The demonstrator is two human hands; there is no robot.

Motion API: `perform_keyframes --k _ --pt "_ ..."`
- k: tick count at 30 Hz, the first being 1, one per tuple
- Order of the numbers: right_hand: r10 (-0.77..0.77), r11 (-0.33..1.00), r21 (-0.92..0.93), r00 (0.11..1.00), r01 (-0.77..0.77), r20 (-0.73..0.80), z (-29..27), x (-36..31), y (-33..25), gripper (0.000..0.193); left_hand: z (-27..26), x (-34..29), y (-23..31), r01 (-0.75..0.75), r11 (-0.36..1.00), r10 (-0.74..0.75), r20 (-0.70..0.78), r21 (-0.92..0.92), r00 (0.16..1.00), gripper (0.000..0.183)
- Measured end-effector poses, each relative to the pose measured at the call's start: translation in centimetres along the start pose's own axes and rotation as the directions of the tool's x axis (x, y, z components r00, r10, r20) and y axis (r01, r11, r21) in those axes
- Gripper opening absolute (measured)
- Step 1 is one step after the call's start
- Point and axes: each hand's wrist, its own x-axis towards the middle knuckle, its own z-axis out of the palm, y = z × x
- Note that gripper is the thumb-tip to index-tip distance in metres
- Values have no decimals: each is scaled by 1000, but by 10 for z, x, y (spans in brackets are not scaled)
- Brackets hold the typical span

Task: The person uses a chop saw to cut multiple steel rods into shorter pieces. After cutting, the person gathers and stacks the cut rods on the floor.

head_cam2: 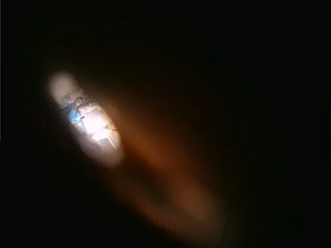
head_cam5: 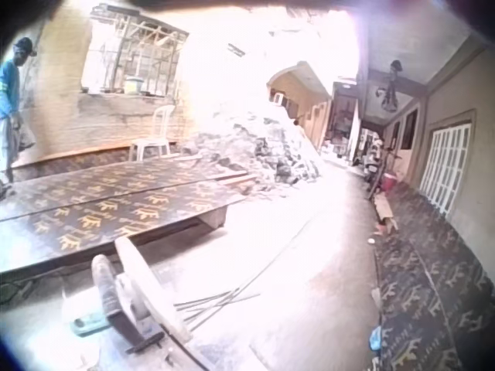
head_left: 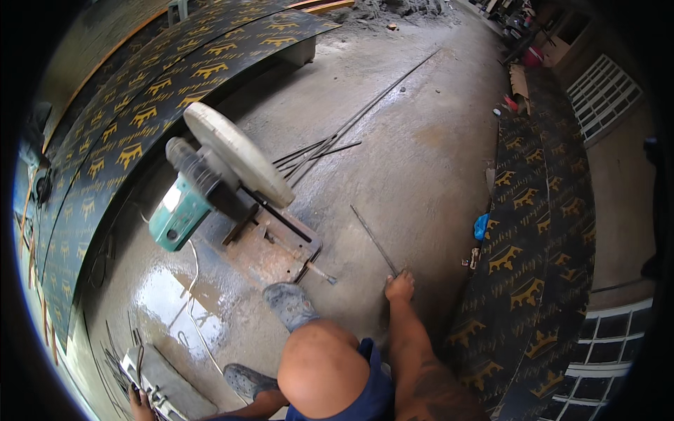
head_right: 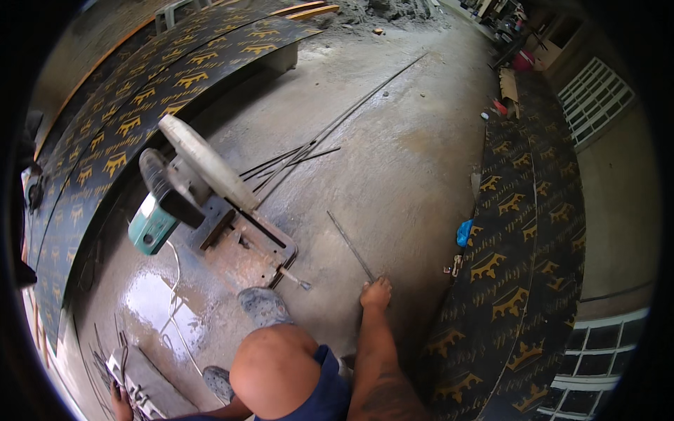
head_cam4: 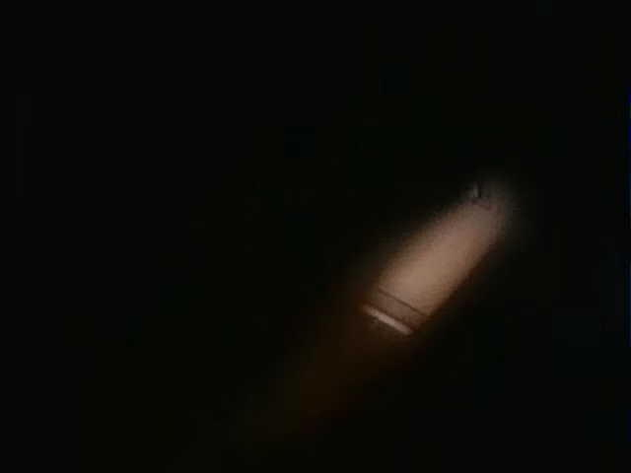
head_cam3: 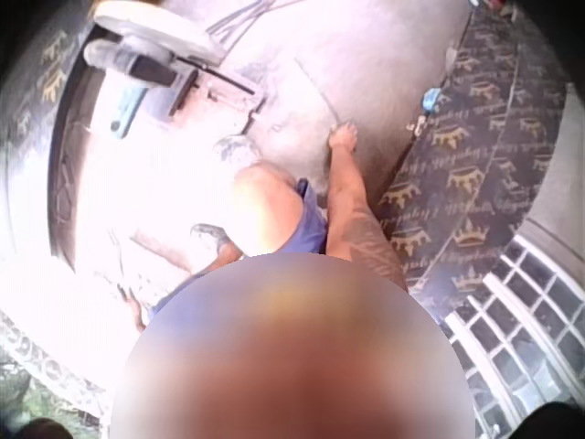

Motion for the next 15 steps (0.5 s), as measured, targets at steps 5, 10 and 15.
perform_keyframes --k 5,10,15 --pt "80 995 -57 996 -82 -32 -5 8 -23 45 4 1 31 206 966 -189 114 -159 975 53" --pt "-87 979 174 988 109 -130 13 12 -52 40 3 6 135 342 926 -291 278 -158 916 47" --pt "-275 953 160 955 256 110 -31 11 -167 45 -10 -5 151 280 957 -256 240 -71 937 45"
